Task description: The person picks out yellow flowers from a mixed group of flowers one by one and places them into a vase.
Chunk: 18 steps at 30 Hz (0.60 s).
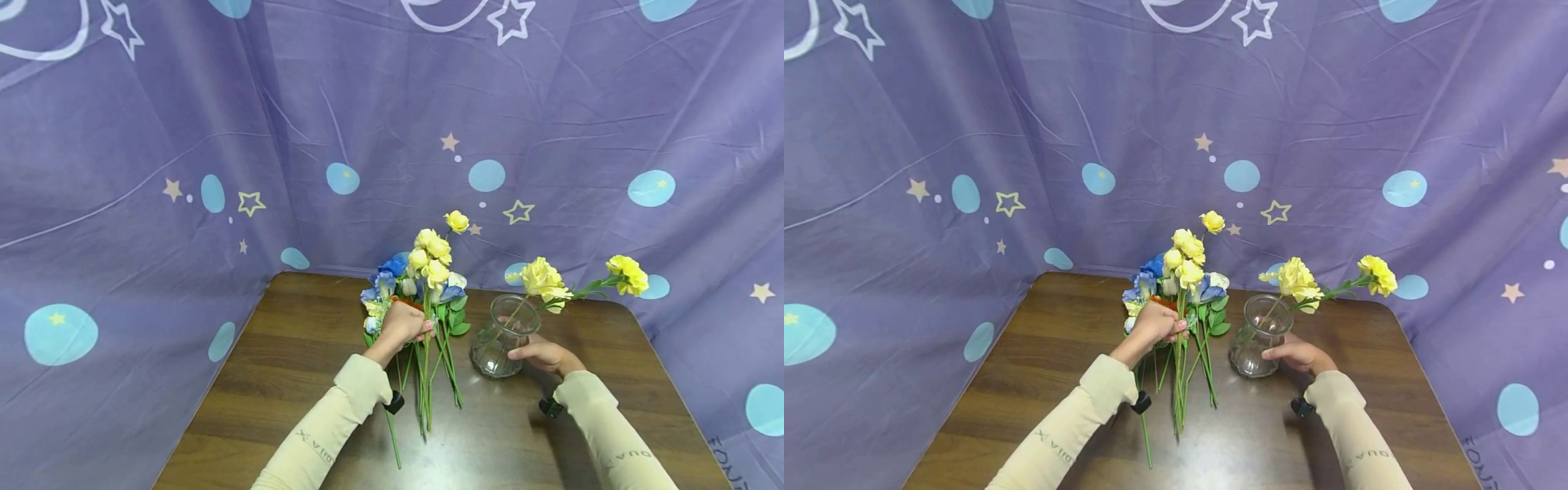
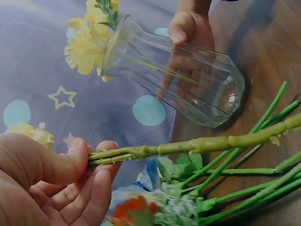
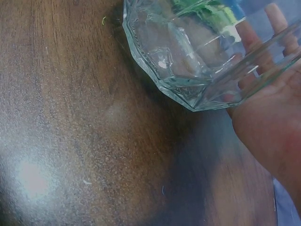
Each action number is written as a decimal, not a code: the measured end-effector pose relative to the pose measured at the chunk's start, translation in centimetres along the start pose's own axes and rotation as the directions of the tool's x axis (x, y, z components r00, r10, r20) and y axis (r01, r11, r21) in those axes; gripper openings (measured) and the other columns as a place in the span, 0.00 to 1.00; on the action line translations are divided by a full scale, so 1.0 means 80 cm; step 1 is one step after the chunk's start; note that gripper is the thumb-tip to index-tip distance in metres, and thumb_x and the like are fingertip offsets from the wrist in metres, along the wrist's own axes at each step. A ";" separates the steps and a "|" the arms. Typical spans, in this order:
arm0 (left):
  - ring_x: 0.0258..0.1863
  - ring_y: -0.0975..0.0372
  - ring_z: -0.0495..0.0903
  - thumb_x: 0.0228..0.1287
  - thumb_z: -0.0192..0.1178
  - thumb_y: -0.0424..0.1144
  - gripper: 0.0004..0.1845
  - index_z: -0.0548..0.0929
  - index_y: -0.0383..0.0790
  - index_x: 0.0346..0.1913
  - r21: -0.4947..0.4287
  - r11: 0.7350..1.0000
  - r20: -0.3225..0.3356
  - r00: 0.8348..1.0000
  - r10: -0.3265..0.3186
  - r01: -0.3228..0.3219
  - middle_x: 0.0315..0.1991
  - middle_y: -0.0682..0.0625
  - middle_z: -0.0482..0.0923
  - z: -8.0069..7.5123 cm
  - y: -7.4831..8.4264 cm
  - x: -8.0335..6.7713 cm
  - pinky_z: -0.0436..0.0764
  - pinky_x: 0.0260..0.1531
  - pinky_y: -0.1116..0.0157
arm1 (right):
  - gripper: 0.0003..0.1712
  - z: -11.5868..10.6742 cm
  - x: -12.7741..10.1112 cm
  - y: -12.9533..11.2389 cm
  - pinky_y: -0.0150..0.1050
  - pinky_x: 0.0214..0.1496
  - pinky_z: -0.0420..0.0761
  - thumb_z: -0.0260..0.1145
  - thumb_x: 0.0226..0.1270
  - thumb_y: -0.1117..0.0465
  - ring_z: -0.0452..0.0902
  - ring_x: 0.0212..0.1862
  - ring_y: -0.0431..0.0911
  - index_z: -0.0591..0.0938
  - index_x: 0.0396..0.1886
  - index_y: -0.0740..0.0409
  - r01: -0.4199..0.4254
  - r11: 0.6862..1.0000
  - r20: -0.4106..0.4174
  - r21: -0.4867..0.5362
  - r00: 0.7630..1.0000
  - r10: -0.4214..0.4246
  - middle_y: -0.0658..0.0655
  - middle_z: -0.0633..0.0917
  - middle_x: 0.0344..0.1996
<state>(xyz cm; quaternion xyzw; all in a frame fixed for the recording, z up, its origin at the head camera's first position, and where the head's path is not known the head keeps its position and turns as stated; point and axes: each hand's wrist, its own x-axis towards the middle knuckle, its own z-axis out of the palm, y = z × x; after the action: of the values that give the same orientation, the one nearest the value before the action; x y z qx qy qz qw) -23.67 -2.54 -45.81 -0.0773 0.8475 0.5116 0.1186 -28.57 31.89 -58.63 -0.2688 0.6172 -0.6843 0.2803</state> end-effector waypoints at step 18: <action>0.16 0.66 0.80 0.65 0.70 0.38 0.10 0.91 0.39 0.26 0.039 0.993 -0.008 0.994 0.108 -0.108 0.24 0.49 0.89 -0.004 0.014 0.008 0.82 0.25 0.69 | 0.40 -0.003 0.000 0.004 0.29 0.63 0.72 0.65 0.62 0.73 0.76 0.62 0.32 0.69 0.67 0.31 -0.005 1.000 0.006 -0.012 1.000 0.005 0.35 0.80 0.61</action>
<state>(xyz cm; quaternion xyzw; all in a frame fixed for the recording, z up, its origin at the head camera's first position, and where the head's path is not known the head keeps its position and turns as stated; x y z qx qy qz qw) -24.63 -2.31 -44.94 -0.0316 0.8606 0.5006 0.0881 -28.68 32.04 -58.96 -0.2709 0.6211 -0.6791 0.2822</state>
